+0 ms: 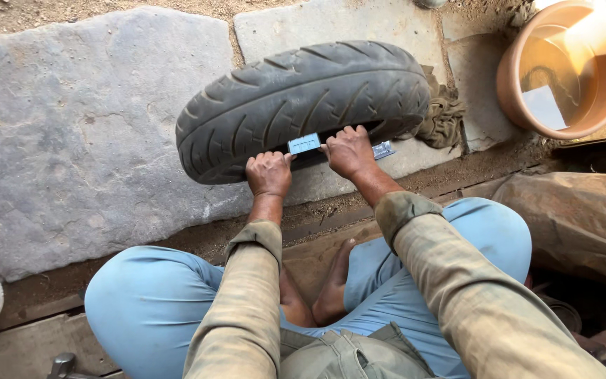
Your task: The person sits on the ground and cleans the inner surface of a motorcycle tire with a cloth. They then apply a blue rectangular patch to the inside of the tire and use a metal tool to press and smooth the patch firmly into place.
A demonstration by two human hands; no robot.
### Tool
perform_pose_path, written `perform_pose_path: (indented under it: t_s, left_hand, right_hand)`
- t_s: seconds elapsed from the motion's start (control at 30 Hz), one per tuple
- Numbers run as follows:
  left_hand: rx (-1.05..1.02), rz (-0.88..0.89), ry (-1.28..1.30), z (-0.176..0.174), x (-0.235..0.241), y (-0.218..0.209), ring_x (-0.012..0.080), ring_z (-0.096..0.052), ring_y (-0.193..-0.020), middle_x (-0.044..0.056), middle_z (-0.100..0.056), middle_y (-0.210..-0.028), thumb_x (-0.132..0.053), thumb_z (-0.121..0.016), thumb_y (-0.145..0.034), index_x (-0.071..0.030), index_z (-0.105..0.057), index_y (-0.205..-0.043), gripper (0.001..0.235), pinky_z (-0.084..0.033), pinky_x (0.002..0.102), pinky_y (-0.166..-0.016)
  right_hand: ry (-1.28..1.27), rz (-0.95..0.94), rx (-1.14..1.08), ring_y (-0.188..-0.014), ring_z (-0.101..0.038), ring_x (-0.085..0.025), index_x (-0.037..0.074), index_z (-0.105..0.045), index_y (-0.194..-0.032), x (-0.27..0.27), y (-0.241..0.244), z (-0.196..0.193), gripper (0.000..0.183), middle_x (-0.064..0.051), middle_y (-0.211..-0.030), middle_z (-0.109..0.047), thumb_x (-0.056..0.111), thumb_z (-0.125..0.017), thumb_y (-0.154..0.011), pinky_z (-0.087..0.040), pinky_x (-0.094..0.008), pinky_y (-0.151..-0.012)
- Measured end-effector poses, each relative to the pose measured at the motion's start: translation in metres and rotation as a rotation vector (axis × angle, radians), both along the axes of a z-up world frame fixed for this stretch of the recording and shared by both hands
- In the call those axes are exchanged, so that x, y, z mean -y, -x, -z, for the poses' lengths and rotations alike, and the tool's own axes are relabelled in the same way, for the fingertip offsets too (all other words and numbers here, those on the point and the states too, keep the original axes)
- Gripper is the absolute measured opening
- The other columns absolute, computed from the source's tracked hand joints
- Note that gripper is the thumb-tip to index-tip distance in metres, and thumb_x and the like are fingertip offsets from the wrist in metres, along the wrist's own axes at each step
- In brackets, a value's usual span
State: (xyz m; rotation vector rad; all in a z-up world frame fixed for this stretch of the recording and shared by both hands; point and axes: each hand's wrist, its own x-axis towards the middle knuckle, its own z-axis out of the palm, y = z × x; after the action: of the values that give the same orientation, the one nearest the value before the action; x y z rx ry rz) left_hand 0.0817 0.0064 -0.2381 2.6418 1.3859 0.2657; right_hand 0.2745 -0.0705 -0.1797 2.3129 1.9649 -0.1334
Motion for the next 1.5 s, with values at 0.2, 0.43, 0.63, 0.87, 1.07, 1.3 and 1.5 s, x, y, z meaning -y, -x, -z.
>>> perform_pose_path:
  t_s: [0.2,0.43,0.63,0.87,1.07,1.3,1.5]
  left_hand:
    - [-0.001,0.004,0.002,0.002,0.000,0.002,0.0229,-0.067,-0.069,0.004,-0.070,-0.072,-0.047,-0.065,-0.098,-0.014,-0.073,-0.076,0.041,-0.049,0.041,-0.070]
    - [-0.004,-0.012,-0.001,0.004,0.000,0.000,0.0224,-0.067,-0.067,0.004,-0.069,-0.069,-0.049,-0.064,-0.098,-0.013,-0.073,-0.074,0.044,-0.050,0.041,-0.069]
    - [0.023,0.010,-0.069,0.007,0.001,0.001,0.0224,-0.067,-0.067,0.003,-0.069,-0.069,-0.048,-0.064,-0.098,-0.015,-0.072,-0.073,0.043,-0.050,0.040,-0.069]
    - [-0.016,0.013,-0.061,0.011,0.000,0.000,0.0212,-0.066,-0.064,0.002,-0.068,-0.066,-0.049,-0.064,-0.098,-0.015,-0.071,-0.071,0.044,-0.049,0.040,-0.068]
    - [-0.032,0.013,-0.066,0.009,-0.002,-0.003,0.0205,-0.065,-0.063,0.002,-0.067,-0.065,-0.050,-0.064,-0.098,-0.015,-0.071,-0.069,0.046,-0.049,0.039,-0.068]
    - [-0.117,0.021,0.012,0.004,-0.004,-0.005,0.0189,-0.064,-0.060,0.002,-0.067,-0.064,-0.053,-0.061,-0.101,-0.014,-0.071,-0.072,0.049,-0.048,0.038,-0.065]
    - [-0.063,0.045,-0.046,0.007,-0.005,-0.003,0.0206,-0.066,-0.065,0.002,-0.068,-0.068,-0.053,-0.065,-0.095,-0.016,-0.072,-0.073,0.044,-0.049,0.039,-0.067]
  right_hand:
    - [0.004,-0.011,0.011,-0.084,-0.062,-0.026,0.012,-0.074,-0.081,0.001,0.001,0.000,0.039,-0.008,-0.078,-0.068,0.038,-0.056,-0.104,-0.043,-0.045,-0.084]
    - [0.037,-0.003,0.028,-0.078,-0.061,-0.025,0.012,-0.074,-0.081,-0.001,0.002,0.001,0.039,-0.008,-0.074,-0.067,0.038,-0.056,-0.104,-0.043,-0.044,-0.081]
    - [-0.066,-0.013,0.010,-0.079,-0.062,-0.026,0.012,-0.072,-0.080,0.003,0.000,0.008,0.037,-0.009,-0.075,-0.068,0.037,-0.058,-0.102,-0.043,-0.045,-0.080]
    - [-0.102,0.006,0.015,-0.076,-0.063,-0.026,0.011,-0.071,-0.076,0.005,-0.001,0.016,0.037,-0.009,-0.071,-0.067,0.036,-0.061,-0.101,-0.043,-0.045,-0.077]
    - [-0.106,-0.005,0.032,-0.073,-0.061,-0.026,0.011,-0.070,-0.073,0.003,-0.002,0.015,0.039,-0.008,-0.068,-0.066,0.036,-0.061,-0.101,-0.043,-0.045,-0.077]
    - [-0.039,-0.003,0.056,-0.071,-0.061,-0.024,0.011,-0.070,-0.074,0.001,-0.003,0.014,0.041,-0.008,-0.067,-0.065,0.036,-0.058,-0.104,-0.044,-0.044,-0.076]
    - [-0.035,-0.024,0.053,-0.075,-0.061,-0.024,0.012,-0.070,-0.076,0.002,-0.005,0.011,0.038,-0.007,-0.071,-0.067,0.037,-0.058,-0.102,-0.044,-0.044,-0.079]
